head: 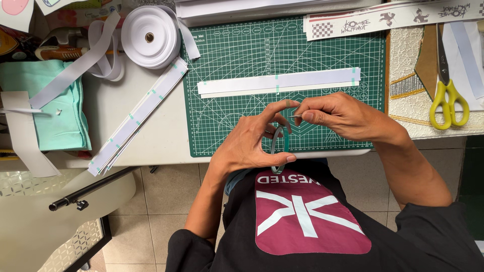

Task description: The person applies small pieces of green tape to two white strips laid on a green cutting mat. They repeatedly tear tape from a roll, place it on the strips, and smooth it down. The strips remain on the mat throughout the clip.

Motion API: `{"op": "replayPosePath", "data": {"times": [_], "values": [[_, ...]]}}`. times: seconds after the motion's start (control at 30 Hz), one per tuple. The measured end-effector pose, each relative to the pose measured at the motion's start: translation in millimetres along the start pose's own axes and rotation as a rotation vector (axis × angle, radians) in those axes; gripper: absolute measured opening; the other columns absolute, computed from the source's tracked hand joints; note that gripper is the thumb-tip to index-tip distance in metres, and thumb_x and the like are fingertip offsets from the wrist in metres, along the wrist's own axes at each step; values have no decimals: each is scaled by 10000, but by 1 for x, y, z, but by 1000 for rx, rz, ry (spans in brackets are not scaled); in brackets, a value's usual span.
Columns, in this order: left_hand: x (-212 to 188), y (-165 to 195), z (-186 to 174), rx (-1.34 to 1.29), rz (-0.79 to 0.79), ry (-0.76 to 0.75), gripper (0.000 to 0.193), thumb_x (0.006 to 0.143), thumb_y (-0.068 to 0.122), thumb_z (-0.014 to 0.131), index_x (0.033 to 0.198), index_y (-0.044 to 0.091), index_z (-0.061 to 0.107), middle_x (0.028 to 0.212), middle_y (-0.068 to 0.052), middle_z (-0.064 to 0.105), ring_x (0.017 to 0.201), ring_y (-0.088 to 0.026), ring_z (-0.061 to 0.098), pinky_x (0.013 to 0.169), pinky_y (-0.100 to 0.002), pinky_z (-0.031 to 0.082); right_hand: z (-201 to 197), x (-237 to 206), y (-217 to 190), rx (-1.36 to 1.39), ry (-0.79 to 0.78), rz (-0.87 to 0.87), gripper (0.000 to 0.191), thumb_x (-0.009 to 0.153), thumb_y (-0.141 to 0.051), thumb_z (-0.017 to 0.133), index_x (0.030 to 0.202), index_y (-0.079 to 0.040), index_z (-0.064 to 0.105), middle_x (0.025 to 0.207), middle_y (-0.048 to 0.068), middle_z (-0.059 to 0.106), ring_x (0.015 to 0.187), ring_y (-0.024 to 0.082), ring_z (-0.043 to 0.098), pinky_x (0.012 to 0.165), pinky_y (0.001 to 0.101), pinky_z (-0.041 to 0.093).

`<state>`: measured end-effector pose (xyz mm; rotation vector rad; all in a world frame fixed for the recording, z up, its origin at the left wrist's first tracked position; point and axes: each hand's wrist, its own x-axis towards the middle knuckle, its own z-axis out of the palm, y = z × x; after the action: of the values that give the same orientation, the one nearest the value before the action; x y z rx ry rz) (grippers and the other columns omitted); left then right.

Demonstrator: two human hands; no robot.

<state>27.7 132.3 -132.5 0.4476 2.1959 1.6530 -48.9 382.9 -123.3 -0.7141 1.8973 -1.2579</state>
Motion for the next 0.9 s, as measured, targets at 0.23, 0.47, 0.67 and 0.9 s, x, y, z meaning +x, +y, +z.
{"op": "replayPosePath", "data": {"times": [0.23,0.47,0.67,0.9], "values": [[-1,-8,1,-42,65,81,988,734,560,807,1562,213,396,1151,-108,770,1064,-316,783,1037,-480,626,1,-7,3,201,143,42,463,1024,-455,515,1191,-76,723,661,-84,418,590,26,372,554,233,352],[0,-15,7,89,184,180,981,754,451,893,1540,138,396,1350,-147,702,1291,-347,683,1172,-506,522,25,-2,-11,64,316,128,326,898,-263,748,1180,-100,746,615,-110,405,553,26,363,500,240,308],[1,-12,6,118,207,180,923,777,407,894,1512,107,423,1389,-136,665,1308,-316,680,1173,-474,540,27,7,-14,130,342,178,180,902,-237,772,1000,-87,765,588,-106,412,540,22,352,493,236,294],[-1,-6,4,127,141,172,870,758,442,904,1440,87,495,1364,-131,663,1290,-300,674,1120,-457,553,27,4,-17,132,384,112,125,918,-186,748,966,-70,744,573,-113,488,510,-11,380,457,208,292]]}}
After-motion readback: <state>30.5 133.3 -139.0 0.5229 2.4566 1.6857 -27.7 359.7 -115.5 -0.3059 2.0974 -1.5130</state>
